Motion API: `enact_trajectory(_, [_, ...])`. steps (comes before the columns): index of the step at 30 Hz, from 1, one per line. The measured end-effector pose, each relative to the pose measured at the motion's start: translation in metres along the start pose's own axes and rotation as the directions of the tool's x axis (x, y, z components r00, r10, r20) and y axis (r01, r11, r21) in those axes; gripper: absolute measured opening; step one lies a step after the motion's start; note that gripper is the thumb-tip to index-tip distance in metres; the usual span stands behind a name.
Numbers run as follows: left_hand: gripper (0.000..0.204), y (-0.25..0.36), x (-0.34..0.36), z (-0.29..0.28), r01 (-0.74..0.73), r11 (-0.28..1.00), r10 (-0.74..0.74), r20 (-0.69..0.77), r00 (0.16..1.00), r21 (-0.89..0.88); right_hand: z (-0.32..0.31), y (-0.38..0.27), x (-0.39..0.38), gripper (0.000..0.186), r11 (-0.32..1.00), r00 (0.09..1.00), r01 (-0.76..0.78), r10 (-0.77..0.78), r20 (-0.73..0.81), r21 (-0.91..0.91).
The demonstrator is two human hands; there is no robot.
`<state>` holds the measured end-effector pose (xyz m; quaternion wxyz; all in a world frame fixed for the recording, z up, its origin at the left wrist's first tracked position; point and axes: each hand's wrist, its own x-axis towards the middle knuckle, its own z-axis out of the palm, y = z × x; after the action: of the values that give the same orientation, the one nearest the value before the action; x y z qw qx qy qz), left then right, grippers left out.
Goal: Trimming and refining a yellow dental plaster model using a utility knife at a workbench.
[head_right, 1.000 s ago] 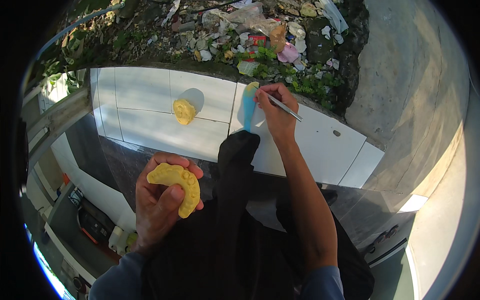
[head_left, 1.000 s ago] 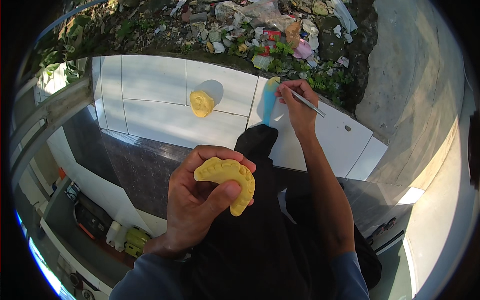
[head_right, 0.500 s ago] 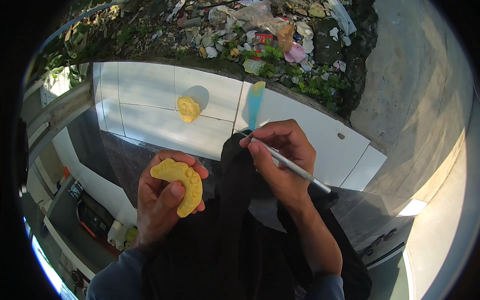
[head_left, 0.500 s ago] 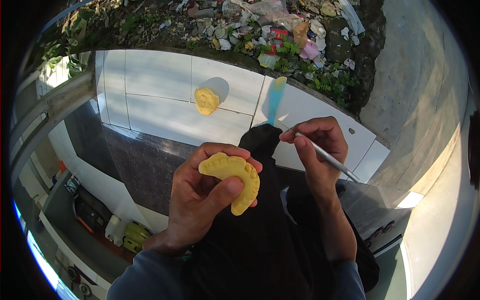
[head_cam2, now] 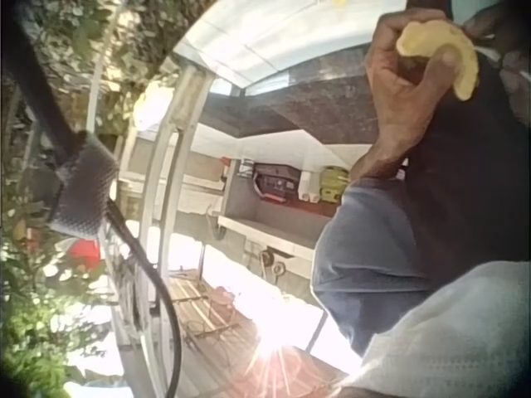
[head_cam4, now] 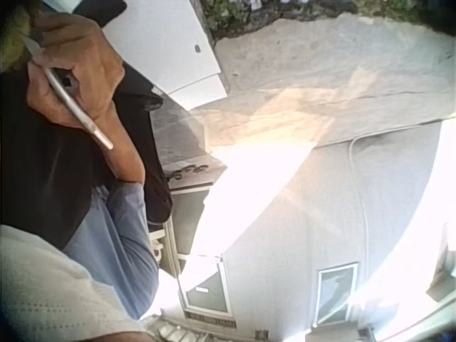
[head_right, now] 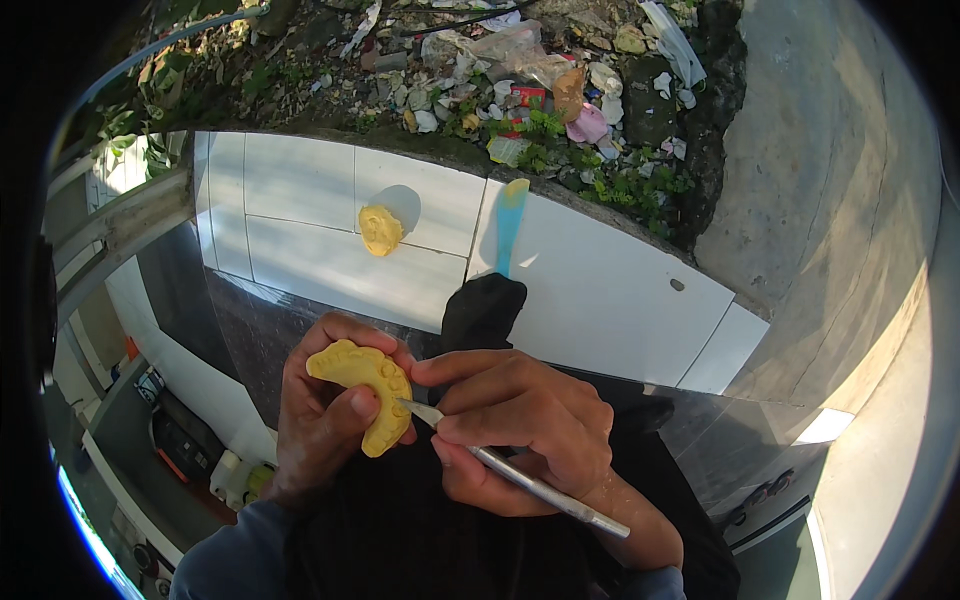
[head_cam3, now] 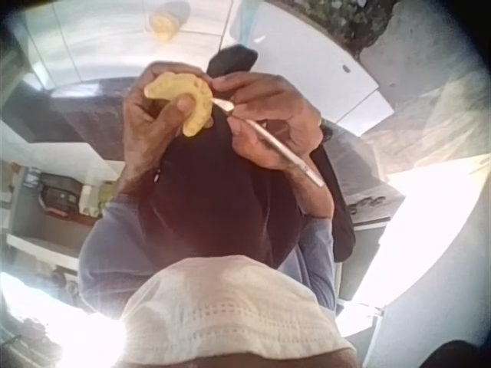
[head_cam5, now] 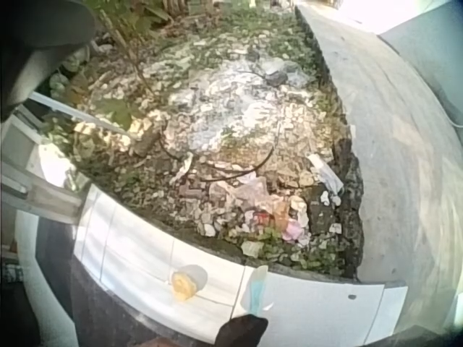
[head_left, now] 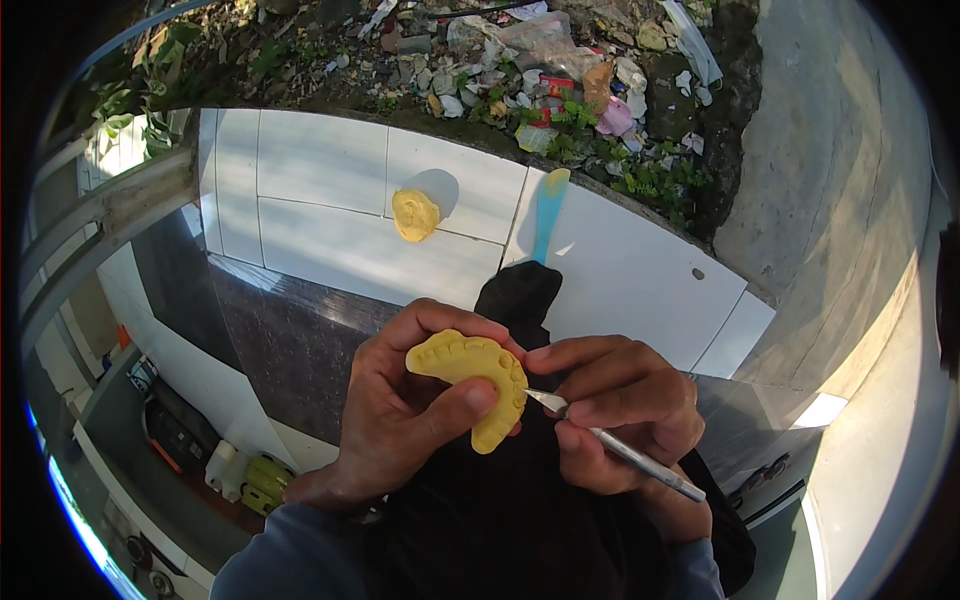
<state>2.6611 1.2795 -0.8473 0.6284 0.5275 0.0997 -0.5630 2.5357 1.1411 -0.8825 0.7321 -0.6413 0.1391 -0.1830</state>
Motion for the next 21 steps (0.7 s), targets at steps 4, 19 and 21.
enact_trajectory(4, [0.031,-0.0001,-0.0003,-0.0011,-0.002,1.000,0.002,0.012,1.000,0.006,0.0028,0.0008,0.0008,0.018,1.000,0.999,0.006,-0.007,-0.041,-0.013])
enact_trajectory(19, [0.032,0.0003,0.0014,-0.0020,0.001,1.000,-0.001,0.009,1.000,-0.001,0.0031,0.0019,0.0020,0.019,0.999,1.000,0.002,-0.003,-0.027,-0.033])
enact_trajectory(21, [0.032,0.0002,0.0015,-0.0027,-0.001,1.000,0.001,0.012,1.000,-0.003,0.0036,0.0020,0.0013,0.022,0.999,0.998,-0.013,0.012,-0.054,-0.029])
